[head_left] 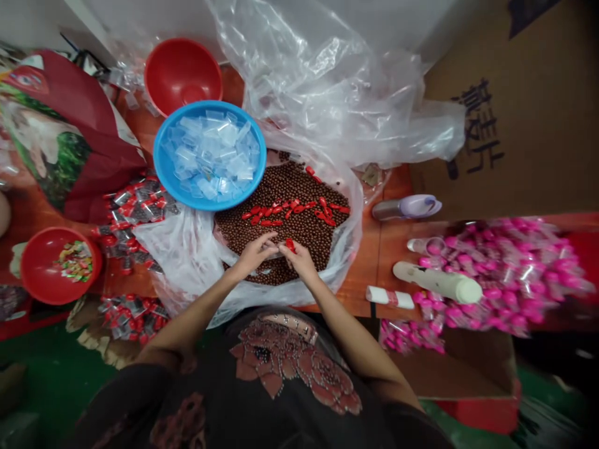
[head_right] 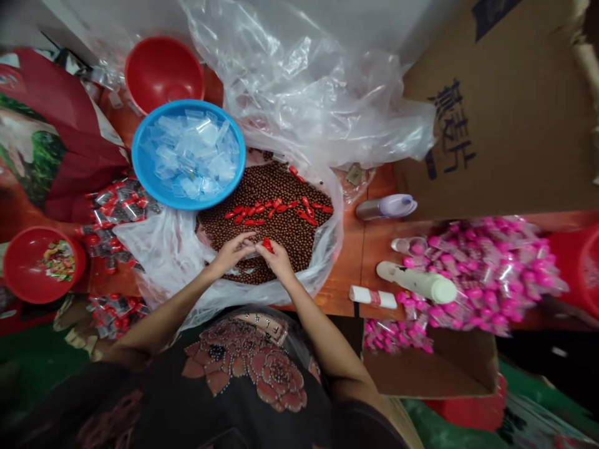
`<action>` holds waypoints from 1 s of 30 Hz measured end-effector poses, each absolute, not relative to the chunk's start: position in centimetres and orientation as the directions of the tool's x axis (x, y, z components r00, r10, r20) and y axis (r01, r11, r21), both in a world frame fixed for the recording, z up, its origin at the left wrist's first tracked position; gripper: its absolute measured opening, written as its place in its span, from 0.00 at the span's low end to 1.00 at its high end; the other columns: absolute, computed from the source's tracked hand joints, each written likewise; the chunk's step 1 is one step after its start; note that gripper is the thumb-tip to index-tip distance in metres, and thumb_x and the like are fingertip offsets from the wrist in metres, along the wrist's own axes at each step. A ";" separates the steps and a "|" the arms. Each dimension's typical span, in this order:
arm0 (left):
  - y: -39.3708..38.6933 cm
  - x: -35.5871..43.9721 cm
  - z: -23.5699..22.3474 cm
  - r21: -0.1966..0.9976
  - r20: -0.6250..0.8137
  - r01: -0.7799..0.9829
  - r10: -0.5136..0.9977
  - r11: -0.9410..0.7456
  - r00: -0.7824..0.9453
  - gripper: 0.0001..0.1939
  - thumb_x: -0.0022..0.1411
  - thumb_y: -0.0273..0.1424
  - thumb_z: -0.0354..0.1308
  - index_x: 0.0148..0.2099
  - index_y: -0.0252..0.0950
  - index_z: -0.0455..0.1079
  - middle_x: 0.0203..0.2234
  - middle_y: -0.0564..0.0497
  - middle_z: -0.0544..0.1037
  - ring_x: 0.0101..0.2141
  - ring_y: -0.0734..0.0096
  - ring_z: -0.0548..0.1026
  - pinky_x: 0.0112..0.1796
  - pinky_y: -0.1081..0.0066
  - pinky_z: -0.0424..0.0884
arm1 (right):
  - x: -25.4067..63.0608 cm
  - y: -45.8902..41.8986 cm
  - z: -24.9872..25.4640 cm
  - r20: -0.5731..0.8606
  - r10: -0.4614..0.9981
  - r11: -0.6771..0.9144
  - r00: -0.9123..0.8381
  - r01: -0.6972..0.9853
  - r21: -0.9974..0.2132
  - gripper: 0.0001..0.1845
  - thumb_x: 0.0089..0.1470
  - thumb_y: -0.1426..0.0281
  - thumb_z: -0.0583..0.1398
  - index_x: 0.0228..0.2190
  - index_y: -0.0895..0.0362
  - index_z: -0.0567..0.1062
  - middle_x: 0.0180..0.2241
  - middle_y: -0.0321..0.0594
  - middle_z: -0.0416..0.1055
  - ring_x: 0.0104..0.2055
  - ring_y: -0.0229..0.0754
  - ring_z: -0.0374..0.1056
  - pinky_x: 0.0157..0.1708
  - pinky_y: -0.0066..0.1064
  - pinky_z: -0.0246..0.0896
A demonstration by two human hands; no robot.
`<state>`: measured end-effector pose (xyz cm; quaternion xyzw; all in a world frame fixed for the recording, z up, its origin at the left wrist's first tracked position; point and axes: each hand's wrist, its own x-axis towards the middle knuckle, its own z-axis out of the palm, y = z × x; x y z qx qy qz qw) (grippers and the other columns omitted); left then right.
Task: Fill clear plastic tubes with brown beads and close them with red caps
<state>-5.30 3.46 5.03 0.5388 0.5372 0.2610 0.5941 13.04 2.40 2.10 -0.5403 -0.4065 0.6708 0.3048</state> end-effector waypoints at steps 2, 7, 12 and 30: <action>1.6 -3.9 3.7 0.895 -0.441 0.197 0.858 0.400 0.264 0.29 0.59 0.39 0.60 0.60 0.36 0.64 0.38 0.49 0.77 0.37 0.70 0.75 0.42 0.69 0.70 | 14.3 2.1 2.1 -0.469 0.855 -0.458 -0.220 0.103 -0.883 0.19 0.53 0.52 0.59 0.28 0.55 0.70 0.19 0.28 0.56 0.21 0.34 0.52 0.23 0.26 0.49; -0.2 -2.3 1.9 0.843 -0.537 0.189 0.810 0.503 0.235 0.20 0.53 0.42 0.63 0.45 0.34 0.76 0.37 0.48 0.79 0.36 0.69 0.75 0.40 0.70 0.70 | 17.0 0.8 1.1 -0.401 0.900 -0.331 -0.173 0.330 -0.884 0.22 0.52 0.50 0.59 0.22 0.55 0.67 0.20 0.29 0.58 0.25 0.35 0.53 0.27 0.26 0.48; -0.6 -4.3 0.9 0.702 -0.711 0.147 0.698 0.697 0.089 0.26 0.43 0.45 0.68 0.41 0.33 0.78 0.31 0.47 0.80 0.28 0.70 0.73 0.27 0.74 0.66 | 19.4 1.9 0.5 -0.369 0.929 -0.360 0.037 0.333 -0.871 0.22 0.52 0.49 0.58 0.24 0.55 0.70 0.21 0.30 0.62 0.27 0.37 0.57 0.30 0.28 0.54; 2.9 3.0 -5.2 0.759 -0.540 0.468 0.839 0.453 0.064 0.11 0.49 0.28 0.65 0.39 0.34 0.79 0.31 0.49 0.81 0.32 0.68 0.75 0.37 0.71 0.68 | 26.8 -3.0 0.8 -0.473 0.879 -0.475 0.058 0.010 -0.880 0.21 0.47 0.57 0.66 0.41 0.54 0.75 0.35 0.35 0.74 0.35 0.38 0.69 0.40 0.33 0.67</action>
